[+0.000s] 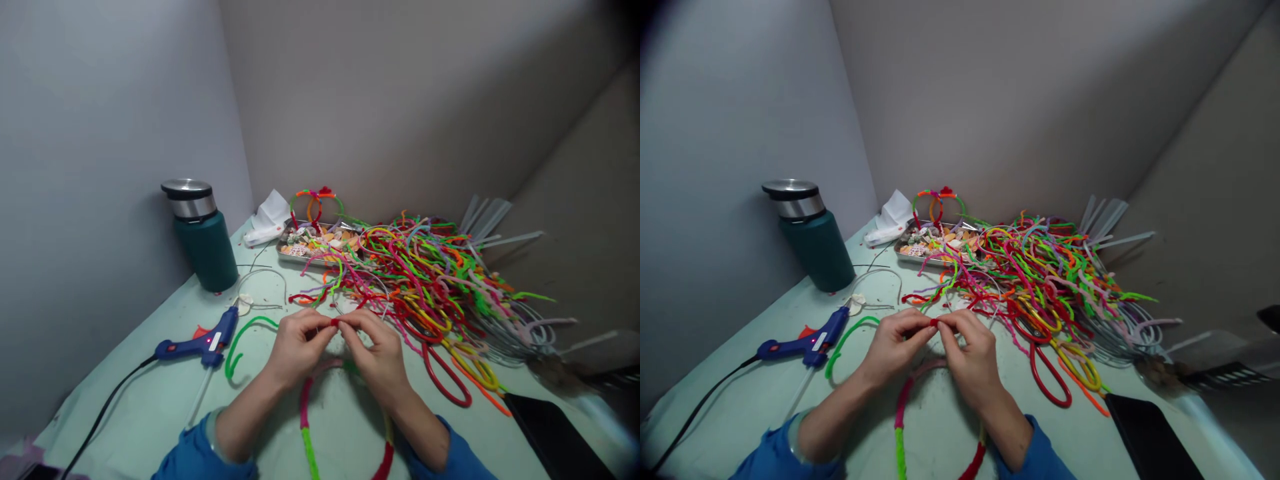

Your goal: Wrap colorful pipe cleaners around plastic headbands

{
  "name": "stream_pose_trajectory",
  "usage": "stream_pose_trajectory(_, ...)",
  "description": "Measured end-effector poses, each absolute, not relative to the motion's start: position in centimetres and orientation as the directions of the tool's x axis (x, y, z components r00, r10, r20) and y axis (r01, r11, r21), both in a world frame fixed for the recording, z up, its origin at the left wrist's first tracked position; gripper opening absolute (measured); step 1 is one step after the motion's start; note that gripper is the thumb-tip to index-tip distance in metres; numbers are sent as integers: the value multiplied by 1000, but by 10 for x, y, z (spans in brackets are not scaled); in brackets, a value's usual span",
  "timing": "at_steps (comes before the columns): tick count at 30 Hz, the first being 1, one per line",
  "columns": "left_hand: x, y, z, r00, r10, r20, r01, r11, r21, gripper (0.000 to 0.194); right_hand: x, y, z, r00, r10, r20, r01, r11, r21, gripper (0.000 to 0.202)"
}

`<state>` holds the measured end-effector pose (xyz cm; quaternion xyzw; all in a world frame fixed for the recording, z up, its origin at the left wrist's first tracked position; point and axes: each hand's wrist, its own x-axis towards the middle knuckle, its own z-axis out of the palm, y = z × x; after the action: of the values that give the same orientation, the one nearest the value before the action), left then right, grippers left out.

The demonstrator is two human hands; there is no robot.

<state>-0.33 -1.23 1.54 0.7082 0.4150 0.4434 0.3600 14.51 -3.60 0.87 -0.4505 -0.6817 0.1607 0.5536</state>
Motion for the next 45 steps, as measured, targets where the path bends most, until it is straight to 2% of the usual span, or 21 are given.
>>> stream_pose_trajectory(3,-2,-15,15,232,894,384,312,-442,841,17,144,-35,9,63,826,561,400,494,-772,11)
stream_pose_trajectory(7,-1,-15,16,213,896,389,310,-439,843,16,143,-35,8,73,815,574,393,506,-768,9)
stream_pose_trajectory(12,0,-14,16,188,912,364,273,-404,873,16,141,-37,7,100,798,594,405,513,-757,10)
stream_pose_trajectory(17,0,-12,15,156,926,343,219,-371,902,14,140,-39,8,51,772,634,403,565,-720,17)
stream_pose_trajectory(22,1,-11,11,140,935,327,145,-346,927,14,137,-39,9,90,793,602,385,530,-756,18)
stream_pose_trajectory(28,1,-10,11,92,949,301,79,-309,948,13,134,-43,3,-29,714,699,492,619,-612,34)
stream_pose_trajectory(30,0,-9,11,86,970,227,23,-230,973,15,134,-43,2,-66,710,701,541,616,-573,38)
stream_pose_trajectory(32,0,-9,11,116,990,84,-69,-77,995,18,135,-41,1,-73,705,705,614,589,-526,36)
stream_pose_trajectory(34,0,-9,11,174,983,-62,-191,95,977,21,136,-40,2,-79,689,720,672,571,-473,32)
stream_pose_trajectory(36,0,-9,10,233,961,-148,-302,217,928,23,137,-38,1,-85,671,737,685,576,-446,25)
stream_pose_trajectory(41,1,-6,7,323,925,-201,-377,320,869,32,138,-35,-6,-85,647,758,677,596,-433,16)
stream_pose_trajectory(45,-1,-6,6,347,907,-238,-378,368,850,30,137,-34,-9,-115,650,751,689,597,-411,16)
